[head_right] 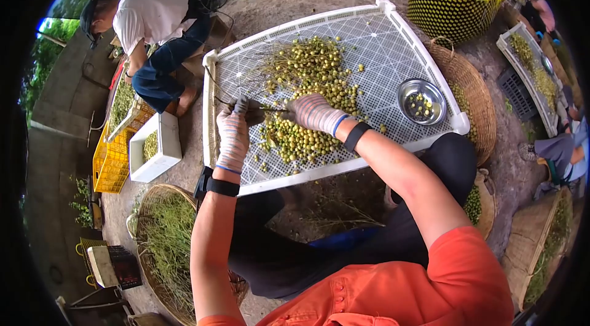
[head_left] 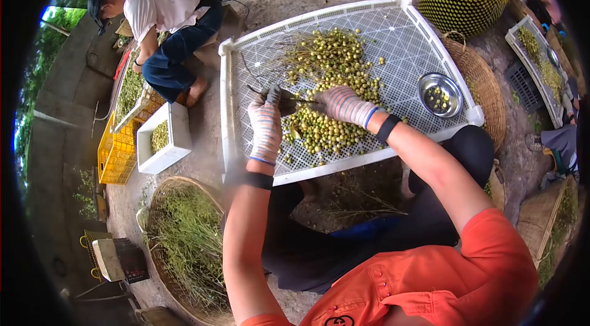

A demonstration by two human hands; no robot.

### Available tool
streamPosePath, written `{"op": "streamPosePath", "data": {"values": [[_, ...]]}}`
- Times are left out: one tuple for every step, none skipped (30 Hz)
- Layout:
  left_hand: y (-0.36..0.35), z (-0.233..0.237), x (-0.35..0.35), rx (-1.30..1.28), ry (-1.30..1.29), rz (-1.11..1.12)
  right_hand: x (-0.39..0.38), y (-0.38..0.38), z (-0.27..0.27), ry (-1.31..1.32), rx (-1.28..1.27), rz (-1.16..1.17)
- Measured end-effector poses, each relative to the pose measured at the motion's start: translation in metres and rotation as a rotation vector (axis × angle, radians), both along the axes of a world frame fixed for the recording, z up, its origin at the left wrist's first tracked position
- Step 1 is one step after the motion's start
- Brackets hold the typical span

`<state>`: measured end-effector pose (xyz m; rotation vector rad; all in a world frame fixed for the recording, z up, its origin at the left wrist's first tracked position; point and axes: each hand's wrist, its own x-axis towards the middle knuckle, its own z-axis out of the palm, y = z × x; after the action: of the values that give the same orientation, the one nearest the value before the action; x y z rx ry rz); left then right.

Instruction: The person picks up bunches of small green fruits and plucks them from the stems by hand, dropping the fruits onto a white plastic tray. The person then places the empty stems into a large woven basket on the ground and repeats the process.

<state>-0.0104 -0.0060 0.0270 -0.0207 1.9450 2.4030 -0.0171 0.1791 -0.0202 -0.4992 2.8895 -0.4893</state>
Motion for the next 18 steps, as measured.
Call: {"op": "streamPosePath", "data": {"values": [[0.003,-0.001,0.000,-0.027,-0.014,-0.009,-0.001,0.001,0.003,-0.071,0.067,0.023],[0.005,-0.003,0.001,-0.022,-0.013,-0.010,0.002,0.003,0.005,-0.070,0.072,0.022],[0.006,-0.005,0.001,-0.013,-0.032,0.012,0.006,0.006,0.010,-0.065,0.044,0.017],[0.006,-0.005,0.001,-0.004,-0.054,0.037,0.009,0.008,0.012,-0.064,0.016,0.015],[0.004,-0.013,-0.002,0.041,-0.072,0.027,0.008,0.009,0.007,-0.037,-0.006,0.016],[0.002,-0.013,-0.003,0.045,-0.073,0.032,0.005,0.013,-0.017,0.087,-0.171,0.049],[0.000,-0.013,-0.004,0.117,-0.070,0.088,0.001,0.017,-0.026,0.096,-0.202,0.082],[-0.002,-0.013,-0.004,0.187,-0.068,0.142,-0.002,0.022,-0.034,0.104,-0.234,0.112],[-0.012,-0.018,-0.012,0.205,-0.044,0.154,0.002,0.027,-0.025,0.012,-0.108,0.047],[-0.023,-0.015,-0.015,0.172,-0.044,0.146,0.004,0.031,-0.016,-0.078,0.020,-0.013],[-0.034,-0.013,-0.015,0.205,-0.052,0.104,0.002,0.034,-0.015,-0.149,0.086,-0.064],[-0.041,-0.013,-0.018,0.240,-0.052,0.064,0.001,0.038,-0.016,-0.116,0.075,-0.094],[-0.043,-0.008,-0.014,0.207,-0.093,0.086,0.000,0.038,-0.001,-0.161,0.089,-0.101],[-0.044,-0.008,-0.012,0.203,-0.095,0.092,0.002,0.038,0.013,-0.213,0.101,-0.111],[-0.044,-0.010,-0.011,0.206,-0.109,0.036,0.002,0.037,0.019,-0.159,0.061,-0.056],[-0.042,-0.013,-0.011,0.209,-0.123,-0.023,0.001,0.034,0.024,-0.162,0.058,-0.058],[-0.038,-0.017,-0.011,0.270,-0.104,-0.101,-0.002,0.030,0.029,-0.051,-0.130,0.065],[-0.030,-0.016,-0.009,0.271,-0.105,-0.107,-0.005,0.025,0.036,0.064,-0.314,0.186]]}}
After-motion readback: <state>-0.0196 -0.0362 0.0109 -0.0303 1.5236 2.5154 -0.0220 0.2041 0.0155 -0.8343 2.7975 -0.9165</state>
